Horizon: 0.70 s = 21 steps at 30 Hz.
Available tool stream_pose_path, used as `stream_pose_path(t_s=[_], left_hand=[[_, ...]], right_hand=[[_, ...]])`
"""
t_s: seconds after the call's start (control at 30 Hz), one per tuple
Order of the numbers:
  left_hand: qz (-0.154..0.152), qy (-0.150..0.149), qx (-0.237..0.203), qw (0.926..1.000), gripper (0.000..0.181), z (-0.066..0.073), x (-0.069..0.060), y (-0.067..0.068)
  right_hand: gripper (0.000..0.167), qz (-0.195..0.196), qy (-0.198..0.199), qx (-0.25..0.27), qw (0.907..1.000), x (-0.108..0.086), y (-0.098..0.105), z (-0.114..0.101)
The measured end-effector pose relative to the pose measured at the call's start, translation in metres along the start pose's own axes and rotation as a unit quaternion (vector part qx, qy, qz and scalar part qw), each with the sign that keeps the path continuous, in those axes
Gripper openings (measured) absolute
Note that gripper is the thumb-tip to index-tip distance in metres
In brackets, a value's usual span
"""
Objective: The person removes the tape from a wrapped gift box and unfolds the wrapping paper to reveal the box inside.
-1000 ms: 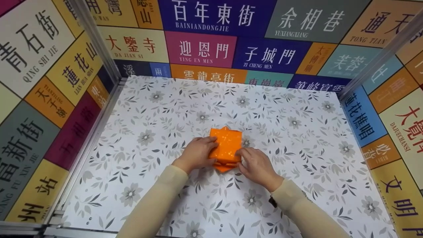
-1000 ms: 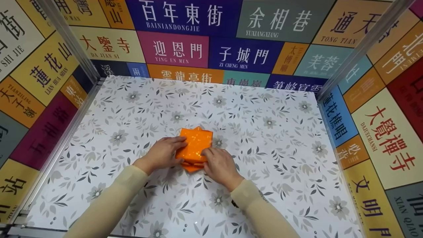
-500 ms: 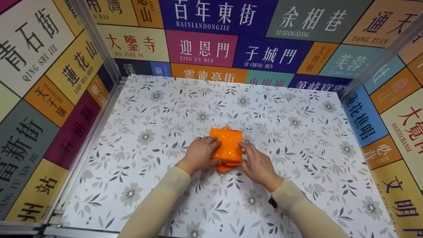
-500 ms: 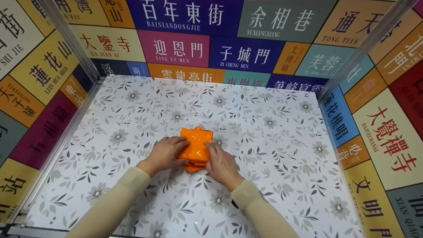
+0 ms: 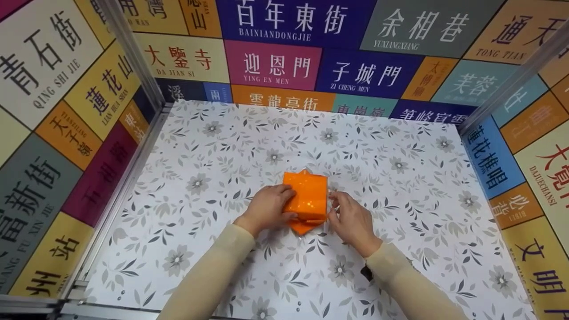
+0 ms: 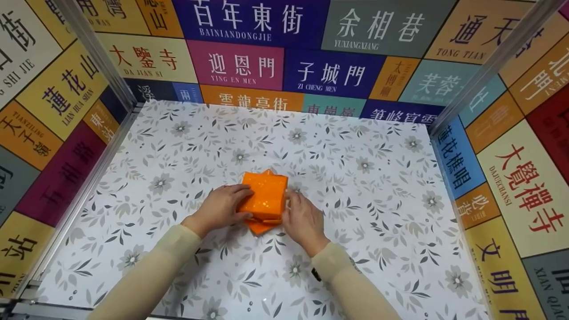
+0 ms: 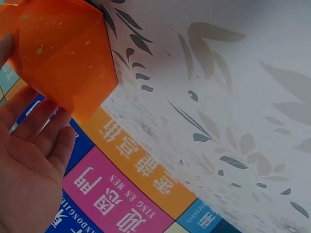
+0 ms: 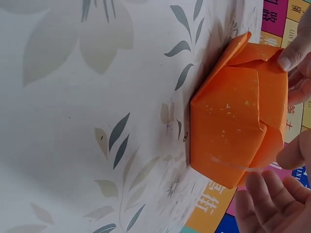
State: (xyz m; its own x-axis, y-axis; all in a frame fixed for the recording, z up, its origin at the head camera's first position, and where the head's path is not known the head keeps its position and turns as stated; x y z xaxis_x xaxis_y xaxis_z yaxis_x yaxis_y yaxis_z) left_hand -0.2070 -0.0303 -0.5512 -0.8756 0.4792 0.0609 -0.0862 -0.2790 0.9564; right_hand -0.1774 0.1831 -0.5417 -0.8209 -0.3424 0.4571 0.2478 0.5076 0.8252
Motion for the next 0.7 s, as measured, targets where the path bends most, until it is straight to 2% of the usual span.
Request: stream_pose_path(t_s=[0.1, 0.23, 0.47, 0.7], left_hand=[[-0.006, 0.009, -0.011, 0.9999, 0.067, -0.003, -0.001, 0.0], [-0.015, 0.019, -0.023, 0.9994, 0.068, -0.006, -0.001, 0.001], [-0.007, 0.038, -0.039, 0.9985, 0.072, -0.016, -0.005, 0.002], [0.005, 0.048, -0.036, 0.9982, 0.076, -0.022, -0.008, 0.004]], right_hand=[[0.028, -0.034, -0.001, -0.002, 0.9994, 0.0, -0.003, 0.0], [0.032, -0.069, 0.01, -0.01, 0.9976, -0.002, -0.008, 0.0], [0.036, -0.088, 0.036, -0.021, 0.9952, 0.0, -0.011, -0.002], [0.036, -0.116, 0.038, -0.023, 0.9923, 0.002, -0.014, -0.002]])
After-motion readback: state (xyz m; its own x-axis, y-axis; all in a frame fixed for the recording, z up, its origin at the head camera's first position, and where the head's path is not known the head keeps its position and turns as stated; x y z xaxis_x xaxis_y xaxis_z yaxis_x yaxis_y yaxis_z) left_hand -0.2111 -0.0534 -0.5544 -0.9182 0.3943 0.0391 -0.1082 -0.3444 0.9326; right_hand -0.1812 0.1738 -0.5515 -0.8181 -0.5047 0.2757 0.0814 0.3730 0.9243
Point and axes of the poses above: each hand's wrist, its own x-axis towards the middle knuckle, its own y-axis out of the back of the hand, z = x × y, the point moved 6 cm from there along x, towards the middle knuckle, and after that the axes turned 6 degrees about y, right-handed, at the moved point
